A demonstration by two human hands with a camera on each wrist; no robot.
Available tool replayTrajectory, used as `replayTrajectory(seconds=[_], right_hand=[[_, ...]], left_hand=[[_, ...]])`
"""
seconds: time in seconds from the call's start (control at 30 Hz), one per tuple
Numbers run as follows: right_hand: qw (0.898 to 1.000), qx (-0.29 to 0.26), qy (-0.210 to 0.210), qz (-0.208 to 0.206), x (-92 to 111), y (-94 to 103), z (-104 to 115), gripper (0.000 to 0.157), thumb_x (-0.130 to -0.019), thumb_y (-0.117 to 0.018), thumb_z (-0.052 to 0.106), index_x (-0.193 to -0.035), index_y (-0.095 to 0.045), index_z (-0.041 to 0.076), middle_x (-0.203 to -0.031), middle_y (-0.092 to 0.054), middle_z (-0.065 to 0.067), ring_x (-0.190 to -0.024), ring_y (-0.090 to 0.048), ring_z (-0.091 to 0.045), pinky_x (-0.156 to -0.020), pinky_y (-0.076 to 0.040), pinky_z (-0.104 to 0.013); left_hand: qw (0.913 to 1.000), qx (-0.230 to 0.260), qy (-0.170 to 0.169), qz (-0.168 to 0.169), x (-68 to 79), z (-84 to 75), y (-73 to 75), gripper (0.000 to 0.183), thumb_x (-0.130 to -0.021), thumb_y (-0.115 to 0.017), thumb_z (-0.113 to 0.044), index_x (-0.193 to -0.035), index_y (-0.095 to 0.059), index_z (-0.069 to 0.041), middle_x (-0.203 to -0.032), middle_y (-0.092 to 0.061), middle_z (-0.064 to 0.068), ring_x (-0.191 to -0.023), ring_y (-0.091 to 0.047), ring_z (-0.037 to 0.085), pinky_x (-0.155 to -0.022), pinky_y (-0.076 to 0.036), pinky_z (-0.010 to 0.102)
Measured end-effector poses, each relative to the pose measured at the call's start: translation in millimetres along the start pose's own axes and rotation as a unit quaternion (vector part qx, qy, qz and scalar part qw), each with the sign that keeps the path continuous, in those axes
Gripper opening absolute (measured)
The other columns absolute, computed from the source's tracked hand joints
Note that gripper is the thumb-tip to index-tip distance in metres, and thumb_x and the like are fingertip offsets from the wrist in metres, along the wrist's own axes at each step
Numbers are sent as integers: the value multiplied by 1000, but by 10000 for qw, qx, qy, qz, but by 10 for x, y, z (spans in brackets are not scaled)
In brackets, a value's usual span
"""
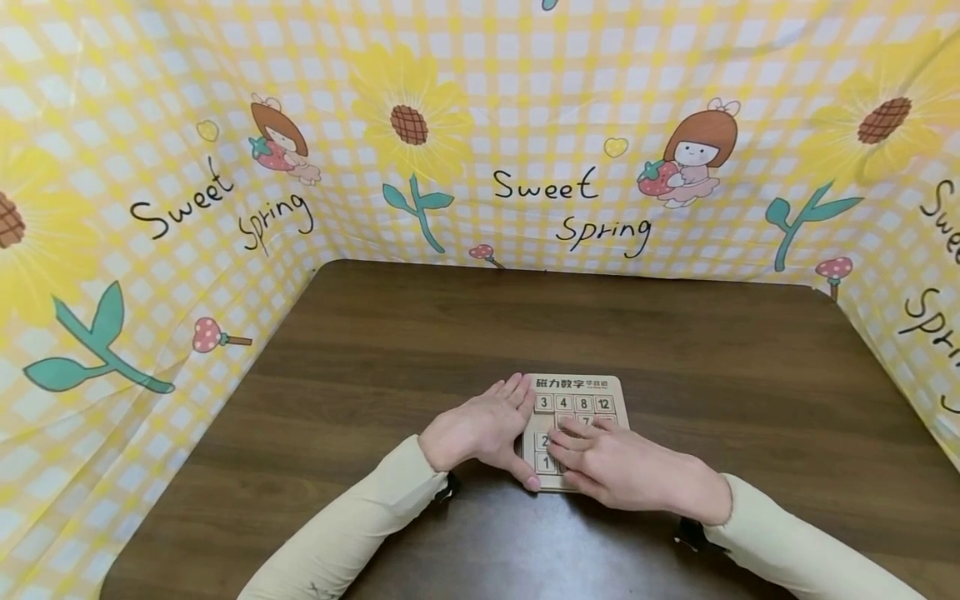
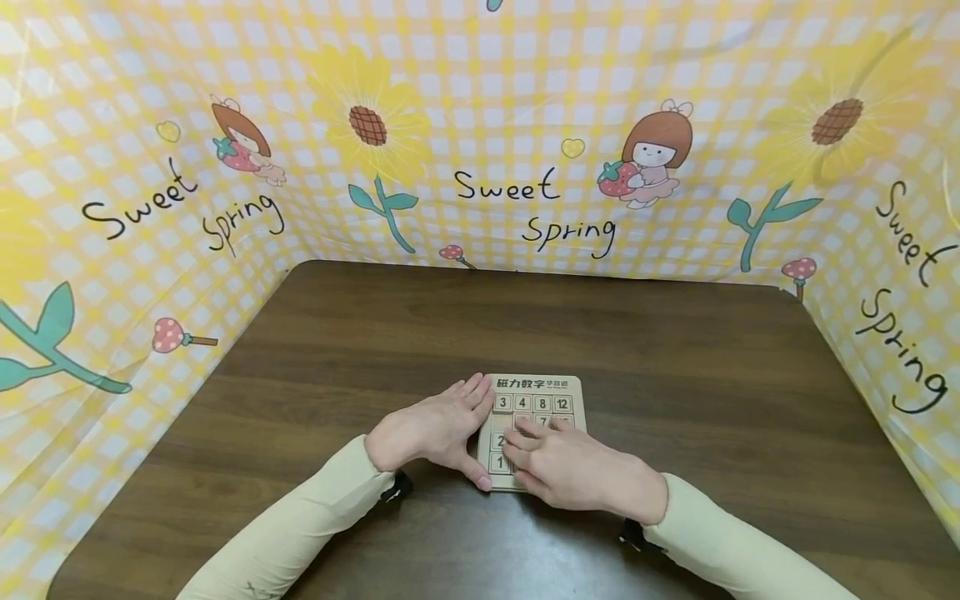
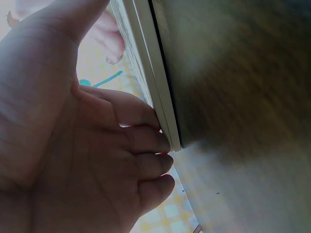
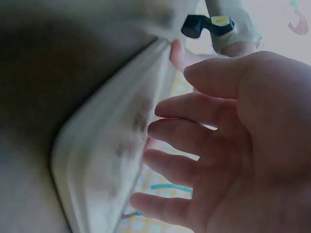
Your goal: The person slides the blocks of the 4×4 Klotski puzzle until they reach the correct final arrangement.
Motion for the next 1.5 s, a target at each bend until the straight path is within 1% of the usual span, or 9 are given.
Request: replayTrajectory(seconds=[0.13, 0.33, 0.6, 0.8, 0.87, 0.97, 1.17, 1.37, 1.5], right_hand=[[9998, -109, -78, 112, 17, -35, 21, 44, -100, -52, 29, -141, -54, 12, -148, -51, -6, -140, -45, -30, -104, -44, -59], [9999, -105, -53, 41, 13, -35, 5, 44, -100, -52, 30, -140, -55, 11, -147, -52, -6, -139, -45, -31, -103, -45, -59], [9998, -21, -93, -154, -88, 2, -118, 40, -99, -54, 28, -135, -60, 12, -143, -57, -8, -136, -49, -33, -100, -46, -61], [9998, 71, -163, -92, -140, 4, -212, 40, -100, -54, 29, -137, -59, 13, -143, -56, -7, -138, -46, -33, -102, -45, -59], [9999, 78, -145, -53, -144, 3, -223, 40, -100, -54, 29, -137, -59, 14, -144, -56, -7, -139, -46, -32, -102, -45, -59], [9998, 128, -127, -102, -129, 4, -220, 41, -100, -55, 29, -137, -58, 13, -143, -56, -8, -138, -46, -32, -101, -46, -59], [9994, 259, -41, -234, -9, 4, -107, 44, -99, -55, 30, -138, -57, 10, -143, -56, -9, -137, -49, -32, -100, -47, -57], [9976, 420, 371, -402, 134, 21, 129, 45, -99, -55, 32, -138, -57, 12, -142, -57, -5, -136, -50, -28, -98, -49, -52], [9964, 487, 534, -432, 188, 13, 238, 46, -98, -57, 34, -139, -57, 14, -143, -57, -4, -135, -51, -27, -98, -50, -52]], left_hand=[[10000, 37, -5, 7, 2, -5, -6, 129, -68, -65, -81, -157, -13, -2, -165, -4, 16, -154, -4, 27, -127, -12, 37], [10000, 36, -10, 13, 3, -4, -9, 129, -69, -65, -81, -157, -13, -2, -165, -4, 16, -154, -4, 27, -127, -12, 37], [9999, 115, 41, 49, 1, 20, -7, 130, -68, -65, -81, -157, -11, -2, -166, -2, 15, -154, -3, 26, -127, -11, 37], [10000, 93, 17, 10, -4, 19, -4, 131, -68, -65, -81, -157, -12, -2, -166, -4, 16, -154, -4, 26, -127, -12, 37], [10000, 85, 0, -2, -5, 15, -5, 130, -68, -65, -81, -157, -13, -2, -165, -4, 16, -154, -4, 26, -127, -12, 37], [10000, 98, -4, -4, -7, 10, -8, 130, -68, -66, -80, -157, -13, -2, -165, -4, 16, -154, -4, 26, -127, -12, 37], [9999, 128, 11, 11, -8, 2, -8, 130, -68, -66, -80, -157, -13, -2, -166, -3, 16, -154, -4, 26, -127, -11, 36], [10000, 44, 16, -14, -2, 0, -2, 130, -68, -65, -81, -157, -13, -1, -165, -3, 16, -154, -4, 26, -127, -11, 37], [10000, 71, 24, -16, 6, 4, 0, 130, -69, -65, -80, -157, -13, -1, -165, -3, 16, -154, -4, 27, -127, -11, 37]])
Point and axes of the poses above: each hand's wrist, its own x-axis away from the middle knuckle, its own y-axis out of the back of the hand, z = x × y, the point moved 5 cm from there along -x, towards the middle knuckle
